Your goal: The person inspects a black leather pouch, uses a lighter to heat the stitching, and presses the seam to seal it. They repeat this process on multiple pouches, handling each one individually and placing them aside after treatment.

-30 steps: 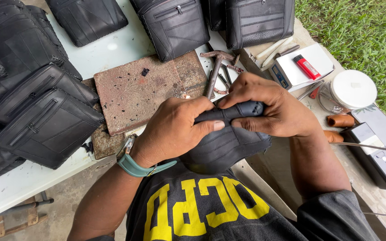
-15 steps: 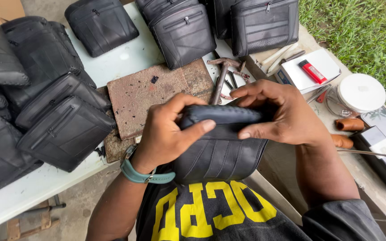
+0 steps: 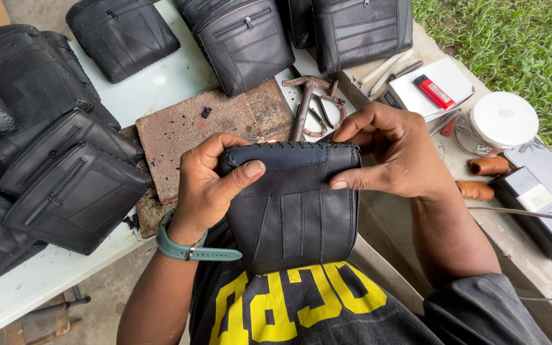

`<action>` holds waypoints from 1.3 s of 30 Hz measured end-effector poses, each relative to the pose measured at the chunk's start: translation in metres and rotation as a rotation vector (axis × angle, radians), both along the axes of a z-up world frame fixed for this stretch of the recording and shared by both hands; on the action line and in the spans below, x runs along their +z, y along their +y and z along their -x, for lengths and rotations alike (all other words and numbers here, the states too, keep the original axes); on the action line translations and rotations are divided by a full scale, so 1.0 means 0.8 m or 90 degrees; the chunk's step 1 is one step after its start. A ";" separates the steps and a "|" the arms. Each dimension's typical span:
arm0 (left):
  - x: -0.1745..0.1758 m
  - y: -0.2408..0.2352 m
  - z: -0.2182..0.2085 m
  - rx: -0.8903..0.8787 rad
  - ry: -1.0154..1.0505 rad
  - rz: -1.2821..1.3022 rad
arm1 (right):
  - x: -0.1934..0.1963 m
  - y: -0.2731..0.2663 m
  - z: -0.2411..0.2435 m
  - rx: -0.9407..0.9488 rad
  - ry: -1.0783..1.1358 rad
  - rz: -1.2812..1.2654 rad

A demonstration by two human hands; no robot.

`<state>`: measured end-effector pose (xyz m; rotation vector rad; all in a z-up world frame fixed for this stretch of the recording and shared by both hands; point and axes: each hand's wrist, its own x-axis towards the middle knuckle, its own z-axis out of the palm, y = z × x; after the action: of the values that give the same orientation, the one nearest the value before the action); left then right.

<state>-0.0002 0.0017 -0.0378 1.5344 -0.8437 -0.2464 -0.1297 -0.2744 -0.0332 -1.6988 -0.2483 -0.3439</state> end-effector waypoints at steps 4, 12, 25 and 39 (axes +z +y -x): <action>-0.011 -0.005 -0.007 -0.027 0.109 0.028 | 0.005 0.005 -0.004 0.008 -0.011 -0.002; -0.023 -0.011 -0.006 -0.058 0.274 0.105 | 0.006 0.008 -0.008 -0.052 -0.045 0.196; -0.025 -0.038 0.015 -0.068 0.572 0.112 | -0.017 -0.009 -0.002 0.003 -0.192 0.031; 0.082 -0.070 -0.087 -0.240 0.059 0.127 | -0.008 -0.046 -0.070 -0.049 -0.147 -0.359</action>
<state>0.0697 -0.0545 0.0277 1.1627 -1.0475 -0.4884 -0.0738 -0.3114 -0.0398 -1.1144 -0.2283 -0.6068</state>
